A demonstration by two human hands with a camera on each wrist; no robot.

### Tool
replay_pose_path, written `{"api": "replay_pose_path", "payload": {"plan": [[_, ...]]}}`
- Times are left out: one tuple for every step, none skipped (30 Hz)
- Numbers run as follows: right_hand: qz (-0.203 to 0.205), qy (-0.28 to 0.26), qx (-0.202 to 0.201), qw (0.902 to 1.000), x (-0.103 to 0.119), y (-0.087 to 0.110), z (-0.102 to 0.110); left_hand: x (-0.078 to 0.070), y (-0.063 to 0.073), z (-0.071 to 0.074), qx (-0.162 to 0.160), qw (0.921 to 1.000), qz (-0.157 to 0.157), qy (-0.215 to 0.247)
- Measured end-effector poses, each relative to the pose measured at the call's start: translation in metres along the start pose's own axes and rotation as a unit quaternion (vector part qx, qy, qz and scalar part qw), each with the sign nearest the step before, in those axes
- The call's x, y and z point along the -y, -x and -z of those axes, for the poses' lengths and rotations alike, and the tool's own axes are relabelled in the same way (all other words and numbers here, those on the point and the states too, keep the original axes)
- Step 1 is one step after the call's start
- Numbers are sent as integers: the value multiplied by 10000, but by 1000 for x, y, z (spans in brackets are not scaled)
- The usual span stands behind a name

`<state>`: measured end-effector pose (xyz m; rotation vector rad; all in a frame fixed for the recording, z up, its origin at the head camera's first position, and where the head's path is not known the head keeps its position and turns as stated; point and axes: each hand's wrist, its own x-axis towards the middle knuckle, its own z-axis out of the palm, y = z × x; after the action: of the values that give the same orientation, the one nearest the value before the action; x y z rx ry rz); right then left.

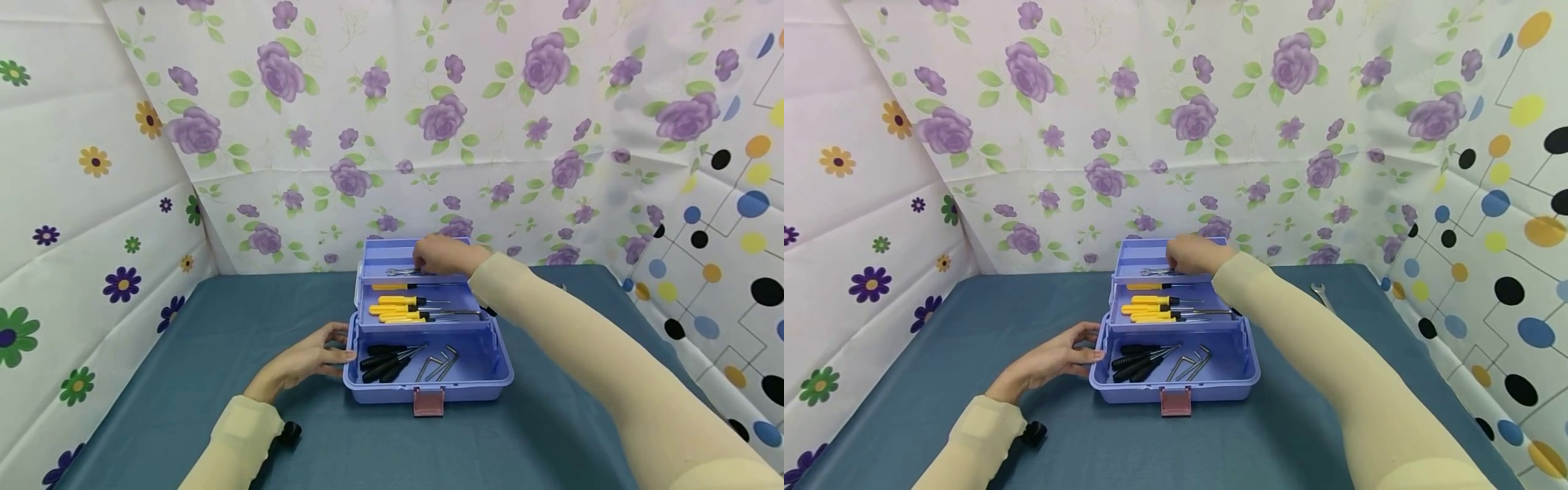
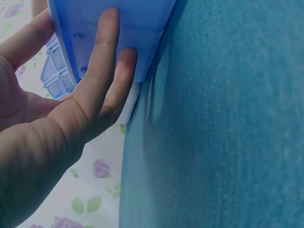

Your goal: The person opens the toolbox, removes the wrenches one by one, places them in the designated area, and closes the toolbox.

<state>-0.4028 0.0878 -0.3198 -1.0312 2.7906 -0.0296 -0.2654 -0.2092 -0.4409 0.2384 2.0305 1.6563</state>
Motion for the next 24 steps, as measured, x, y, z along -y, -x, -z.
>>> {"api": "replay_pose_path", "payload": {"plan": [[-18,35,-10,10000,0,0,-1,0,0,0,-3,10000,8,3],[-28,71,-25,10000,1,-1,-1,0,0,0,-4,10000,10,1],[-44,102,-38,9999,2,-1,-2,-1,0,0,-9,10000,14,-4],[-65,134,-53,9999,3,-1,-2,-1,1,0,-12,10000,12,-11],[-74,163,-69,9998,3,-1,-3,-1,1,0,-17,10000,15,-16],[-74,190,-90,9998,4,-1,-4,-1,1,0,-21,10000,16,-17],[-74,212,-109,9997,5,-1,-4,-1,1,0,-21,10000,13,-19],[-67,226,-128,9996,5,-1,-5,-1,1,-1,-24,10000,4,-30],[-34,254,-167,9995,5,-1,-6,-1,1,-1,-32,10000,9,-32],[-19,276,-202,9994,5,-2,-6,-1,2,-1,-33,10000,4,-36],[5,295,-237,9993,6,-2,-7,-1,2,-1,-37,10000,6,-34],[29,324,-271,9991,6,-2,-7,-1,2,-2,-38,10000,1,-33],[41,351,-299,9989,6,-2,-8,-2,2,-2,-43,10000,1,-30],[43,370,-313,9988,6,-3,-8,-2,2,-2,-47,10000,1,-27],[44,410,-321,9986,6,-3,-8,-2,2,-2,-51,10000,6,-19],[9,436,-302,9986,6,-3,-8,-2,2,-2,-52,10000,-3,-18],[-25,472,-271,9985,7,-4,-8,-2,3,-2,-50,10000,-7,-16],[-65,510,-227,9984,7,-4,-8,-2,2,-2,-54,10000,-4,-15],[-105,536,-176,9984,8,-5,-8,-2,3,-2,-61,10000,1,-14],[-125,564,-127,9982,8,-6,-8,-2,3,-2,-60,10000,-2,-15],[-143,599,-90,9981,8,-6,-8,-2,3,-2,-59,10000,-1,-13],[-166,613,-59,9980,8,-7,-8,-2,3,-2,-58,10000,-5,-12],[-182,619,-37,9979,9,-7,-8,-2,3,-1,-57,10000,-4,-8],[-180,618,-33,9979,9,-7,-8,-3,3,-1,-61,10000,-1,-2]]}}
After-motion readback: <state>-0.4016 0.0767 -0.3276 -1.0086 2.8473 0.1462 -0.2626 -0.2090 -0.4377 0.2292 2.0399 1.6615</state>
